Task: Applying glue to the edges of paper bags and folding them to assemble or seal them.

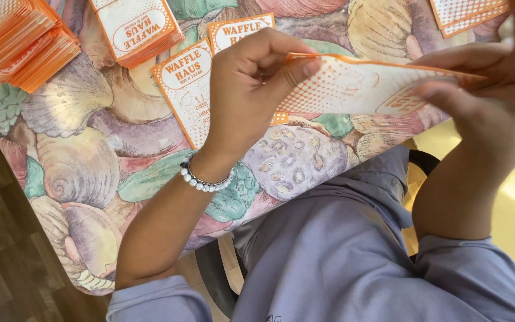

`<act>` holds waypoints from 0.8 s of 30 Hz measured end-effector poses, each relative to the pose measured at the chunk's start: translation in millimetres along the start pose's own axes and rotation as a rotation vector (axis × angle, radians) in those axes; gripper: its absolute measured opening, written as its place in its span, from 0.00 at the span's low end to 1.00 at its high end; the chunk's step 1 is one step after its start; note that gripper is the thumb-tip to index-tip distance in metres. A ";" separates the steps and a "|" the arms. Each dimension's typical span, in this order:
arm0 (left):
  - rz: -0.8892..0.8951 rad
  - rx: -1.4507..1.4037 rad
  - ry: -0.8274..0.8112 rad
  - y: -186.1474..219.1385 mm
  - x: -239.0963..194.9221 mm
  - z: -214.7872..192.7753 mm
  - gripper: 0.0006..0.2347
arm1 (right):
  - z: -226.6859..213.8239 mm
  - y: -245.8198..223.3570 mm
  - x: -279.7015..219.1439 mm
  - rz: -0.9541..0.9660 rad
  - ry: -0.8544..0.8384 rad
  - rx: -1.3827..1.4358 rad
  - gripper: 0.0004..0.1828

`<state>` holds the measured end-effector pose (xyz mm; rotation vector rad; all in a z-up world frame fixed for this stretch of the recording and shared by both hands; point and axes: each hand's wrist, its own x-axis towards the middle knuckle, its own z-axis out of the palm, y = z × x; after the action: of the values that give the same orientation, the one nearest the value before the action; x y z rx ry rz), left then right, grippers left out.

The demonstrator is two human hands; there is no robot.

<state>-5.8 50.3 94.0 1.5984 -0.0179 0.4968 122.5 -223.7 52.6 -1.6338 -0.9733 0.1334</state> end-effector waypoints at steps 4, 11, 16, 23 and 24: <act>-0.010 -0.070 0.098 -4.7 0.7 -1.4 0.04 | 0.3 35.3 -10.1 -0.066 0.432 0.037 0.29; -0.017 -0.043 0.132 -7.3 1.6 -3.6 0.04 | -3.4 29.4 -4.7 -0.095 0.461 -0.023 0.13; 0.002 -0.068 0.108 -9.6 1.9 -3.3 0.05 | -4.5 33.9 -3.8 -0.082 0.495 -0.011 0.11; 0.007 -0.017 0.118 -8.7 -1.8 -2.2 0.05 | -7.1 25.9 -4.9 -0.089 0.436 -0.045 0.12; 0.008 -0.016 0.118 -9.0 -1.9 -1.5 0.05 | -6.9 25.0 -4.5 -0.089 0.436 -0.044 0.12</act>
<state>-5.2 52.1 84.9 1.5513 0.0606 0.5944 136.4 -231.4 31.5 -1.5682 -0.7127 -0.2964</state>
